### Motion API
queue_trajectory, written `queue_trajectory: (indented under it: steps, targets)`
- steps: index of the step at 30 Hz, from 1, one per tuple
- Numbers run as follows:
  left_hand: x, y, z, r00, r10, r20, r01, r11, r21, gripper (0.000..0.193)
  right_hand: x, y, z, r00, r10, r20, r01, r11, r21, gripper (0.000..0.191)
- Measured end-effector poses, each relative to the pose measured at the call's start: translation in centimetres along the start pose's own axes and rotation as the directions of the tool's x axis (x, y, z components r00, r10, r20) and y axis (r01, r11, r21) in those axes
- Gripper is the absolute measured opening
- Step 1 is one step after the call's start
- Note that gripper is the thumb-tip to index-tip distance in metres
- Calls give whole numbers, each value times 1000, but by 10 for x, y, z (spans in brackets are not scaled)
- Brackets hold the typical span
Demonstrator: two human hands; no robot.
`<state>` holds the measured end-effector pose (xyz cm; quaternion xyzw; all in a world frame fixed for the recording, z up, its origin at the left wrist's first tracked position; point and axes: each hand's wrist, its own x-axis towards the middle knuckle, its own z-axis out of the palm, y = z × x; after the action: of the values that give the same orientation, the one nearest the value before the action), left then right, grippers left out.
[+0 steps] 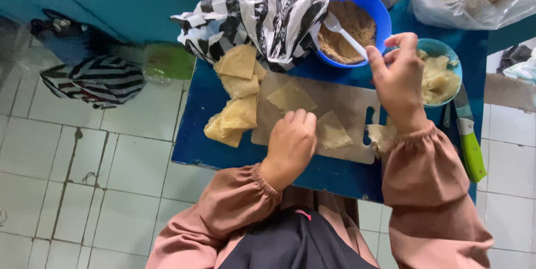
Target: The person places square dough wrappers on a cutting board, spoons brown filling from a blue bowl onto each wrapper, and folds the wrapper over the filling by hand, setting finished folded pieces aside. They repeat the spooning and folding cycle for successive wrappers.
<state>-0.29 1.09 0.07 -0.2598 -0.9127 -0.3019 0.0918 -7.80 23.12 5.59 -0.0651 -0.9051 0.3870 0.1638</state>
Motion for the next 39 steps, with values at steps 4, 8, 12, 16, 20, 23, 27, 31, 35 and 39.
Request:
queue_trajectory:
  steps: [4,8,12,16,20,23,27,31,35,39]
  targets:
    - [-3,2,-2,996,-43,83,59,976,-210,19,18,9,-4,973,193,129,-206,973,104,23]
    - [-3,-4,-5,983,-59,174,120,923,-367,28,18,12,-18,998,-50,41,48,998,30,13]
    - [-4,-4,-6,984,-67,166,129,910,-395,31,28,4,6,989,-145,-11,144,972,186,14]
    - [-7,-5,-10,992,-58,114,102,897,-430,40,36,-8,35,992,-126,-29,127,908,399,12]
    - [-10,-4,-12,991,-86,102,122,892,-434,41,32,-9,39,996,-66,-65,90,862,499,16]
    - [-11,-4,-12,991,-90,96,124,883,-453,41,29,-2,29,995,-26,-93,74,816,573,19]
    - [-11,-5,-11,992,-89,87,119,881,-458,43,23,9,9,991,92,-98,1,724,690,20]
    - [-14,-4,-12,991,-98,86,127,884,-450,45,-8,15,-22,979,204,-23,-104,586,804,19]
    - [-17,-2,-12,990,-114,88,141,896,-421,49,-70,18,-44,969,245,-3,-138,555,820,20]
    - [-16,-2,-10,993,-108,35,113,891,-440,50,-132,17,-44,923,384,25,-264,583,768,19]
